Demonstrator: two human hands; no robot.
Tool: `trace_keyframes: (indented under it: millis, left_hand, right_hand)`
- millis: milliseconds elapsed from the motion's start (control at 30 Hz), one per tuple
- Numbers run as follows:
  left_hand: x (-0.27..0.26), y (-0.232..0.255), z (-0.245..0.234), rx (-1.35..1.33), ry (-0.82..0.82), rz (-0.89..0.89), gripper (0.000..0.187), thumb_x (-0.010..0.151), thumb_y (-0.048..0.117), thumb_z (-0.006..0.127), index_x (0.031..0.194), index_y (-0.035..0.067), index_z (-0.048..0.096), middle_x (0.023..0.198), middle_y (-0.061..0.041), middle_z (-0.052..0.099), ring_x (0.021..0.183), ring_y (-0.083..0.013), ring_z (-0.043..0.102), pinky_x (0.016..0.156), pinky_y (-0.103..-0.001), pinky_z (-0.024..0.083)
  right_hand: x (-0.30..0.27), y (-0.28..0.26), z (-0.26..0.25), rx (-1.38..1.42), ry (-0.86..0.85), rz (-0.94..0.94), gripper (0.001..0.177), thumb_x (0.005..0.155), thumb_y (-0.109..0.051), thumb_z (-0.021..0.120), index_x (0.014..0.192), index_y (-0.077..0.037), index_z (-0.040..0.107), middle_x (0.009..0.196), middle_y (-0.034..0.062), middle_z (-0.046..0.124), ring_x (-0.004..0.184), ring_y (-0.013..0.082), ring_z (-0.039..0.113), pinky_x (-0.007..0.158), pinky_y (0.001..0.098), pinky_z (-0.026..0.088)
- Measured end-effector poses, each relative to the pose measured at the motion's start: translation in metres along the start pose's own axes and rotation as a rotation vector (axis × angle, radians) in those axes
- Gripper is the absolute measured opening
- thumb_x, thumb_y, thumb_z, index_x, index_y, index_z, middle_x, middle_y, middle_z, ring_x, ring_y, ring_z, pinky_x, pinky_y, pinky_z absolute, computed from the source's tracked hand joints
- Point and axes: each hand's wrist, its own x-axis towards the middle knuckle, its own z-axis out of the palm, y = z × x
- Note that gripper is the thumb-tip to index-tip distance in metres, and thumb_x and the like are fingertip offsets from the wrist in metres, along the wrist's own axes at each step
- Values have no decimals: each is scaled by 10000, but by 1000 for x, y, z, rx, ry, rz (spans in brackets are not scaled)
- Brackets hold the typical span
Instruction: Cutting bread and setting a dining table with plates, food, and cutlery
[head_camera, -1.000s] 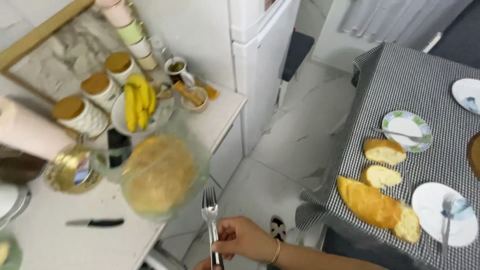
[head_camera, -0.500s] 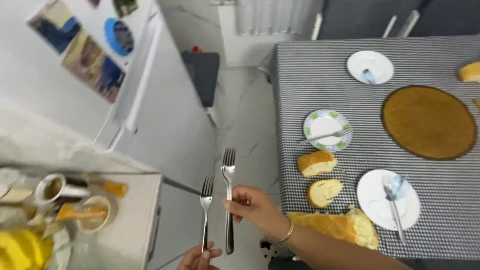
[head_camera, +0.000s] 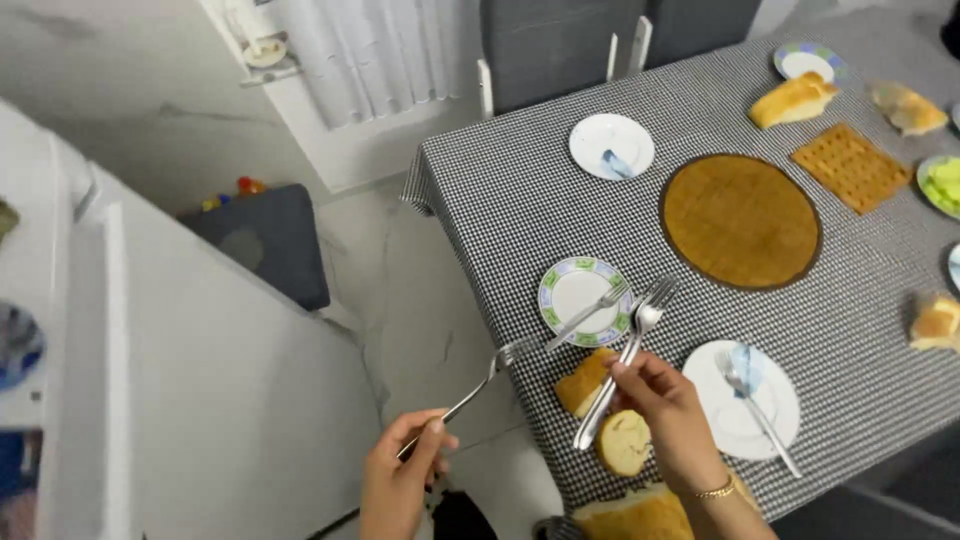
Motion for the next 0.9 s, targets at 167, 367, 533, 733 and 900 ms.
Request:
trace_keyframes:
  millis: [167,367,533,733,900]
  left_hand:
    - [48,51,-50,-2,-77,134,255,946,169,655,1065,5,809,787,-175,800,654,-200,636,621,-305,505]
    - [129,100,-56,-127,-82,250,146,947,165,690,973,21,682,835,-185,776,693,-187,641,647,-297,506]
    - [174,149,-25,-184,-193,223,160,958,163,681,1004,11,662,891,-206,775,761,-214,669,670,-321,511]
    - [269,184,-11,-122,-182,125,303,950,180,682,1086,-90,707,970,-286,788,812,-291,709,681,-370,527]
    - [391,221,-34,108,-194,26,430,1008,265,606,1250,-70,725,1050,-299,789,873,-340,723,706,-418,558]
  right_hand:
    - [2,-6,53,172,204,26,135,975,-50,636,843,-21,632,1131,160,750,654,181,588,645,329,565]
    - [-2,-21,93,181,347,25,112,968,-49,651,886,22,678,1039,159,731,637,212,615,619,359,581]
    - [24,-14,96,147,453,26,130,968,-67,684,861,8,685,840,122,694,647,193,599,639,317,535]
    - [120,-4,105,157,446,95,218,943,-28,696,739,-1,624,896,187,782,952,233,672,631,338,587]
    - [208,-36,132,254,428,229,200,940,-94,686,792,37,715,1087,164,852,724,219,702,644,352,611]
